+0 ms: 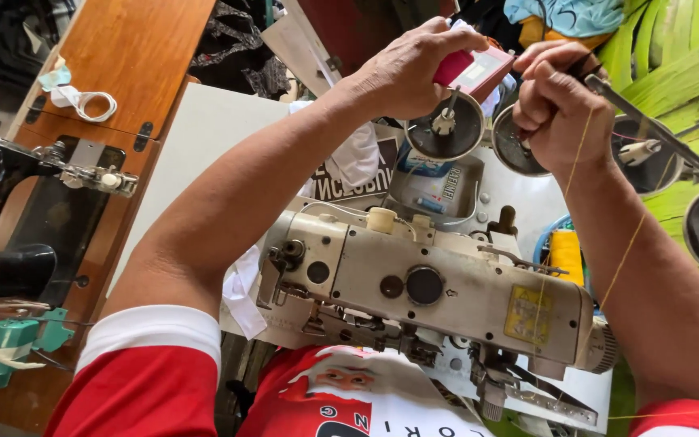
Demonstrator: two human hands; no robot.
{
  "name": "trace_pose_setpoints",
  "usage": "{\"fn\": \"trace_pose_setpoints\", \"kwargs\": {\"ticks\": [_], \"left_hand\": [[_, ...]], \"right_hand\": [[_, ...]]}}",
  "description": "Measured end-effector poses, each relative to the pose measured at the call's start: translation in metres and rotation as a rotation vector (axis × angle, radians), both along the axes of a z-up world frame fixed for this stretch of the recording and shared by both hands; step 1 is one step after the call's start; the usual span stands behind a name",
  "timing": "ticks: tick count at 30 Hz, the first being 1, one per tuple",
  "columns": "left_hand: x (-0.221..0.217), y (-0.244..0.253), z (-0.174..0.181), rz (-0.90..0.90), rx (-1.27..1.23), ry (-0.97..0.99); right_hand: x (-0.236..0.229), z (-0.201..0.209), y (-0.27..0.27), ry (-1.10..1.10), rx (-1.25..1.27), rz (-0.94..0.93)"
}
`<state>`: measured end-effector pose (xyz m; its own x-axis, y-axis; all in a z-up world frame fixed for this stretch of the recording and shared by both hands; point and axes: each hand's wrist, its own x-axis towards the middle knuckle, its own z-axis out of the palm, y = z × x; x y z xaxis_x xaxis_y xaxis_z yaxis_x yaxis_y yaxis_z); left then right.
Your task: The person threads a sewing machine by placing yellow and pink thread spools on the machine's spool holders, then guides the thread through the machine's tension discs and guides. The person uses both hands to pull and align the thread through the machine's threading path.
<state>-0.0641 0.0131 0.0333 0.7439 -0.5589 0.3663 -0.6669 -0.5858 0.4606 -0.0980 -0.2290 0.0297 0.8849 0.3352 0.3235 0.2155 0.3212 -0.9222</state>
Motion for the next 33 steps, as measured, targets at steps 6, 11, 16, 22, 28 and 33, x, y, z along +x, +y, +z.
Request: {"fn": "trace_pose_setpoints", "kwargs": {"ticks": [6, 11, 16, 22, 28, 33], "left_hand": [[-0.006, -0.013, -0.006, -0.048, -0.032, -0.007], [0.005, -0.014, -0.009, 0.03, -0.077, -0.053], [0.01, -0.023, -0.033, 0.005, -0.369, 0.039], [0.021, -0.027, -0.044, -0.065, -0.481, -0.142], [0.015, -0.026, -0.046, 0.037, -0.386, -0.052], [0.015, -0.025, -0.06, 0.009, -0.451, -0.089]], "right_hand": [[-0.004, 0.003, -0.006, 0.084, 0.077, 0.22], [-0.005, 0.013, 0.012, 0.167, 0.072, 0.062], [-0.013, 0.013, 0.021, 0.201, -0.028, -0.026], [-0.015, 0.019, 0.019, 0.281, -0.605, -0.257], [-0.004, -0.01, 0.009, 0.069, -0.788, -0.305], [-0.009, -0.021, 0.008, 0.002, -0.587, -0.216]]}}
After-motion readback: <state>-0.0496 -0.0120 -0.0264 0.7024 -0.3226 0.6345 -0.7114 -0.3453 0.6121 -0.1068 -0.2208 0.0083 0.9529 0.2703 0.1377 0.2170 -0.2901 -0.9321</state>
